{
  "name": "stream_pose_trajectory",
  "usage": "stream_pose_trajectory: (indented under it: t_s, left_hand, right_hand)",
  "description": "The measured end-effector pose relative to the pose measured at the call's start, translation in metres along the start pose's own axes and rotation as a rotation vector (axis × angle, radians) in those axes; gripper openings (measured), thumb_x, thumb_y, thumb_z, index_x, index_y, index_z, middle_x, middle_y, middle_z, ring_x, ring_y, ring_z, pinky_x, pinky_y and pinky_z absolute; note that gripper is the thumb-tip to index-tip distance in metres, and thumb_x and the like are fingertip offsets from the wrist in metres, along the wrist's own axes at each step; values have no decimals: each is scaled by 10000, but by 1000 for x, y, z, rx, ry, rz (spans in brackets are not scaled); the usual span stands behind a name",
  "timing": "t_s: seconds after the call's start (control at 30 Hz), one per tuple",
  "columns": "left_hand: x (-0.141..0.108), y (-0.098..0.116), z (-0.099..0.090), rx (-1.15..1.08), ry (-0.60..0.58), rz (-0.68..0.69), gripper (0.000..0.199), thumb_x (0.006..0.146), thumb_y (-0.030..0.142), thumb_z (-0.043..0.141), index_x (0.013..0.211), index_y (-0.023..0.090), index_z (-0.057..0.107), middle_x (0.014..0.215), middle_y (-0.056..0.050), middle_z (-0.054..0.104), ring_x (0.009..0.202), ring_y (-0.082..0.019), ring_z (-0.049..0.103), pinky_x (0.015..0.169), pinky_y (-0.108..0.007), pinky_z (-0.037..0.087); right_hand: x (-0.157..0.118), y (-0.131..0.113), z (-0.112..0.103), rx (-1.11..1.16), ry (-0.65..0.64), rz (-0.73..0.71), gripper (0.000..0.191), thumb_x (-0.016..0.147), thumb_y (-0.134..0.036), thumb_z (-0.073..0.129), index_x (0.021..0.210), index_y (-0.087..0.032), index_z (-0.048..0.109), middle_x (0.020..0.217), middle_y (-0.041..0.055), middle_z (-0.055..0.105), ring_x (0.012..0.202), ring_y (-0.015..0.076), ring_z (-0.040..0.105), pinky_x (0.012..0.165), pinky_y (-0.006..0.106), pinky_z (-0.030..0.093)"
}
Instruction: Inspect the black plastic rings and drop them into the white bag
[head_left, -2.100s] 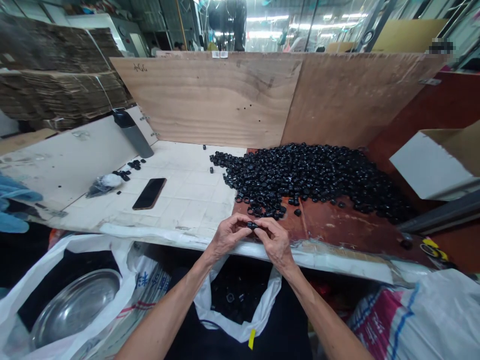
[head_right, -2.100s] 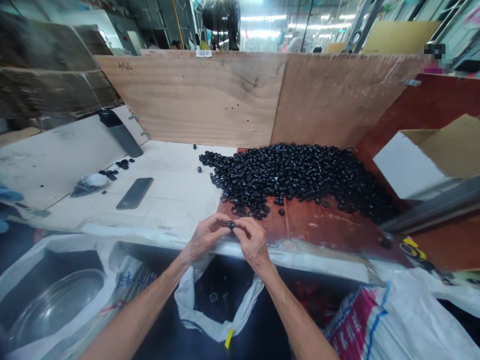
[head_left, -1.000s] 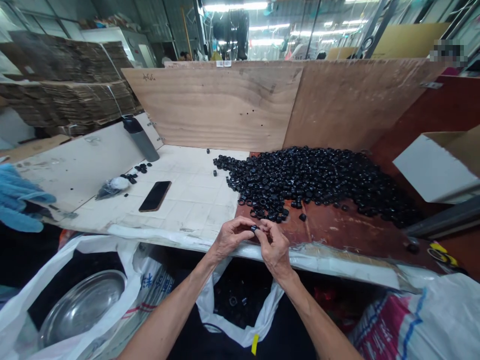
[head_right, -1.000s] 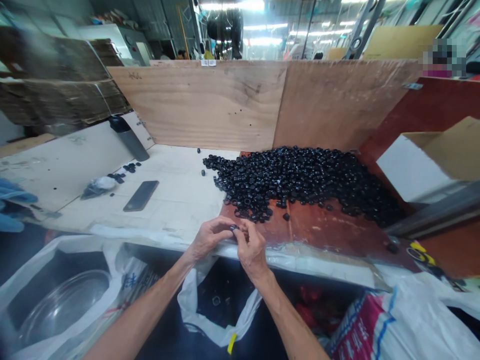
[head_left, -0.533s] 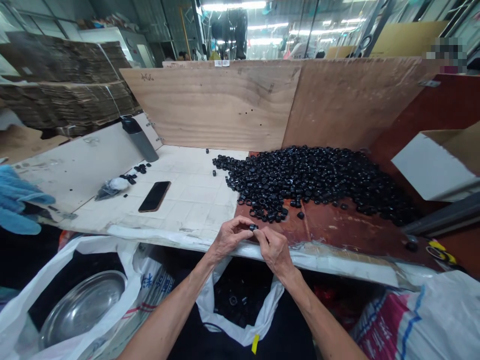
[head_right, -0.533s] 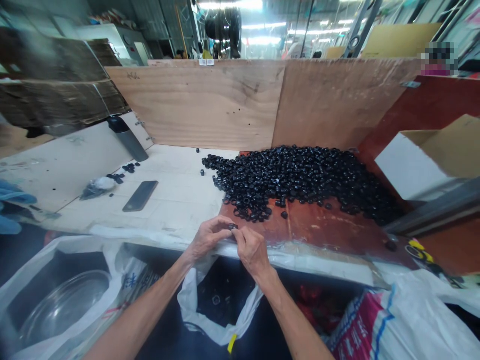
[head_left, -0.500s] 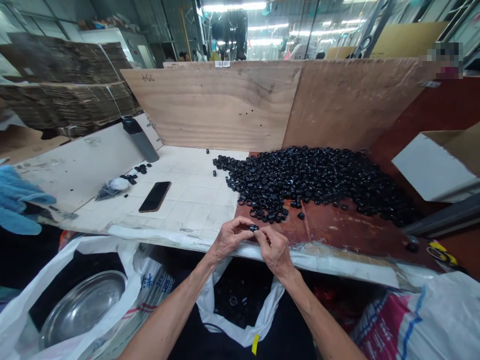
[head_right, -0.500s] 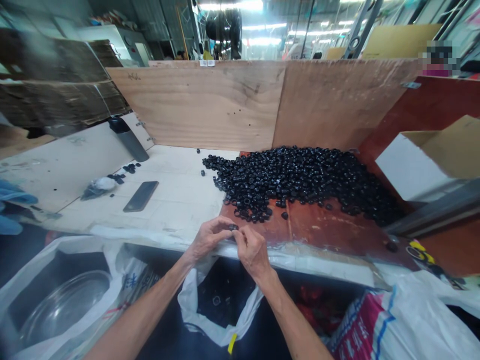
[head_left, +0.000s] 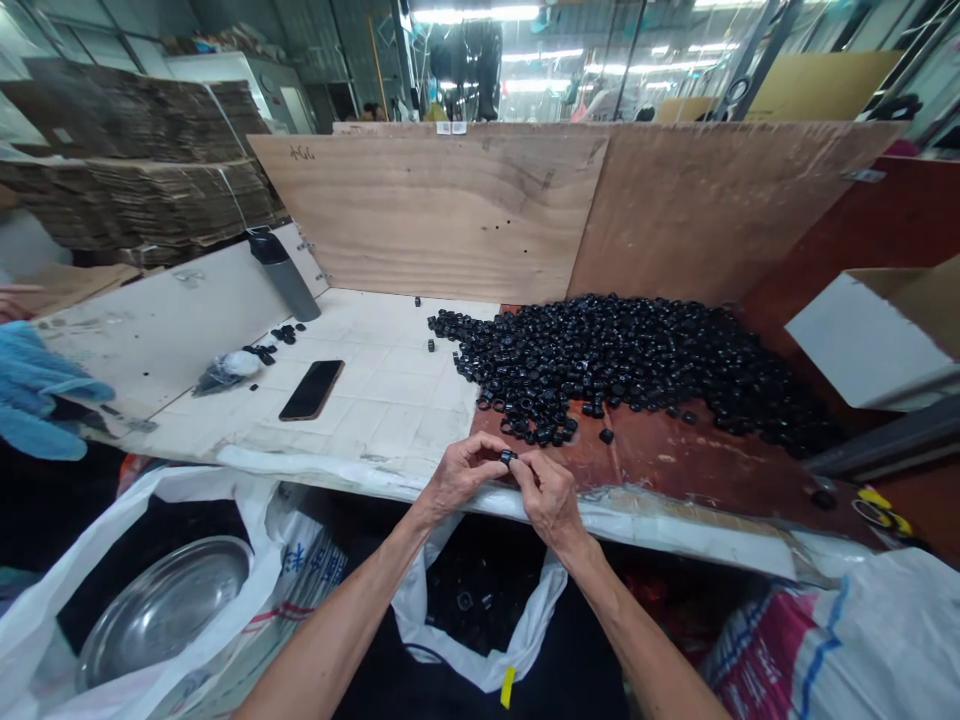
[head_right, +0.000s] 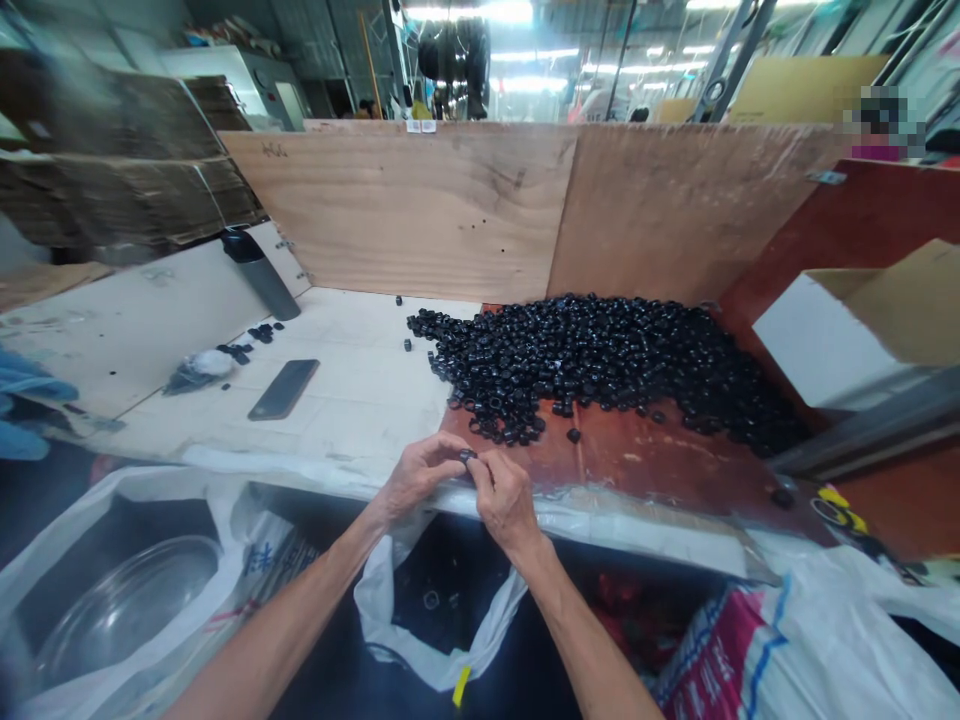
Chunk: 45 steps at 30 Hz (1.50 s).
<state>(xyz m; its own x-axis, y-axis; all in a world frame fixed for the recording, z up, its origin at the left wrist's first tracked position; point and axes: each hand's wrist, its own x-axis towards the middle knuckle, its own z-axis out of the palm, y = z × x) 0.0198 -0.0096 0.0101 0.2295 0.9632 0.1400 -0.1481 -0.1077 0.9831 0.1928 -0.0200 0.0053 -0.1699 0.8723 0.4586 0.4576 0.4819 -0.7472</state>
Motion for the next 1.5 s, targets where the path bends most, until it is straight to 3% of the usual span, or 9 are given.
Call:
stream_pose_trajectory:
  t_s: [0.2,0.3,0.43,0.53,0.9,1.07,1.23,1.37,1.5]
  left_hand:
    - [0,1,0,-10,7,-30,249,763,270,762,956,135,679,934,-58,691,850,-177,642,795,-287,523]
    - [0,1,0,12,9,-32,255,753,270,773,947,131,683,914,-53,692,838,-170,640,797,-280,519]
    - [0,0,-1,-19,-6,-39,247,771,269,758,964,137,678,927,-52,696,845,-169,644,809,-283,524]
    - [0,2,-1,-2,-13,-44,239,770,264,759,955,136,678,918,-51,697,836,-165,644,802,-274,522]
    - [1,2,-3,7,-33,-57,256,765,285,758,961,140,682,924,-61,701,833,-178,650,791,-292,543]
    - [-1,9,1,-10,-42,-74,250,754,287,768,939,142,683,913,-56,697,847,-182,648,799,-292,540]
    - [-16,13,6,-44,-28,-148,260,788,288,740,982,134,661,887,-57,694,787,-168,649,756,-276,527]
    - [-35,10,8,61,5,-76,214,819,283,709,980,157,646,908,-56,676,822,-187,648,779,-306,528]
    - [-54,14,0,448,-39,191,166,884,263,620,1032,203,666,1012,-82,666,955,-222,629,884,-360,507]
  right_hand:
    - [-2,-1,-1,57,5,-23,153,944,-271,524,1010,-188,634,871,46,654,751,166,614,710,272,480]
    - [-2,0,-1,25,-15,-20,214,965,-261,484,842,-192,645,747,28,635,685,159,600,681,271,472]
    - [-3,1,-1,57,-4,-28,151,947,-254,517,1001,-189,641,878,57,665,766,174,624,723,281,498]
    - [-3,1,-1,44,0,-27,155,950,-256,510,908,-198,648,798,41,651,722,172,617,703,282,502]
    - [-3,-3,1,100,9,-29,140,938,-246,513,1001,-196,628,910,59,659,812,183,644,755,294,513]
    - [-5,-10,-1,141,-7,162,142,932,-314,540,900,-192,606,703,6,629,603,150,601,592,257,487]
    - [-13,-17,-5,169,3,8,147,923,-259,512,967,-191,635,891,58,640,799,179,627,752,302,502]
    - [-23,-31,2,431,-31,387,106,877,-296,576,889,-193,596,626,-27,579,512,119,538,521,234,417]
    - [-36,-46,13,777,-30,696,104,806,-260,597,753,-184,549,496,-67,484,459,97,464,532,227,427]
